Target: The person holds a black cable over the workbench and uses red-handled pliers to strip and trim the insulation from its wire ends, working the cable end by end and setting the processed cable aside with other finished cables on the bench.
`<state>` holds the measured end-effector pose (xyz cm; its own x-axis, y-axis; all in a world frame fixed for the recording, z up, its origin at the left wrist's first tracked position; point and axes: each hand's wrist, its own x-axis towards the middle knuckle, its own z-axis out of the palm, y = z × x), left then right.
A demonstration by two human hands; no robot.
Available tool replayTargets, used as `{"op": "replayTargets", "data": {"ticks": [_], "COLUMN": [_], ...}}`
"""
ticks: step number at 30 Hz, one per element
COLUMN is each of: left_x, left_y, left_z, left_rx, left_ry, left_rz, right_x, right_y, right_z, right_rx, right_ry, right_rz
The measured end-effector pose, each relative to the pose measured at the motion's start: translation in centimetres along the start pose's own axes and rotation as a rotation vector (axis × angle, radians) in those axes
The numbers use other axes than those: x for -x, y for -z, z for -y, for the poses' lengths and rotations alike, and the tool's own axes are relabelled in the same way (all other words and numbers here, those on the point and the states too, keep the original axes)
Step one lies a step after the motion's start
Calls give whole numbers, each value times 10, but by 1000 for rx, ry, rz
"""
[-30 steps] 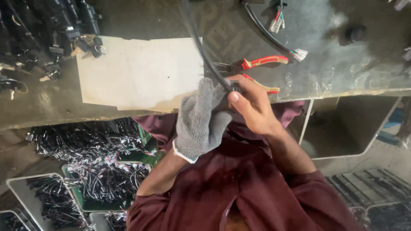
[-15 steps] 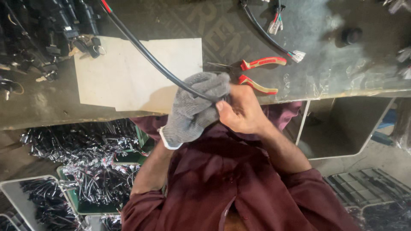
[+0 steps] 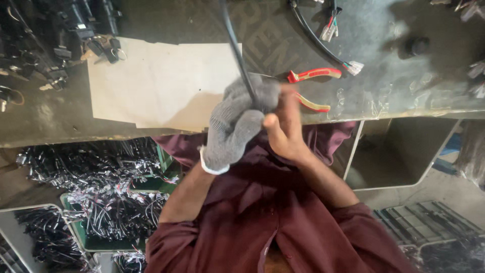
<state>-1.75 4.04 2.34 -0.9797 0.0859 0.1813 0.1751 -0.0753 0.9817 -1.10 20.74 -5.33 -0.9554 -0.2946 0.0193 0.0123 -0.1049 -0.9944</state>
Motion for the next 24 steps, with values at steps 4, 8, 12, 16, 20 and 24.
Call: {"op": "replayTargets", "data": {"ticks": [4, 8, 12, 16, 20, 24], "left_x": [7, 20, 23, 19, 23, 28], "left_y": [0, 8, 17, 15, 15, 6], "left_z": [11, 23, 23, 11, -12, -23], "left_rx": [310, 293, 154, 254, 135, 322], "left_ry": [173, 191, -14, 31, 25, 115], "left_rz": [29, -257, -119, 37, 159, 118], "right_x": [-18, -25, -26, -24, -25, -36], "right_y": [-4, 33, 64, 72, 62, 38], "right_z": [35, 66, 58, 49, 68, 80], "right_rx": [434, 1171, 1501, 1089, -24, 662], "right_ry": [193, 396, 315, 212, -106, 267], "right_rz": [-10, 13, 57, -52, 82, 196]}}
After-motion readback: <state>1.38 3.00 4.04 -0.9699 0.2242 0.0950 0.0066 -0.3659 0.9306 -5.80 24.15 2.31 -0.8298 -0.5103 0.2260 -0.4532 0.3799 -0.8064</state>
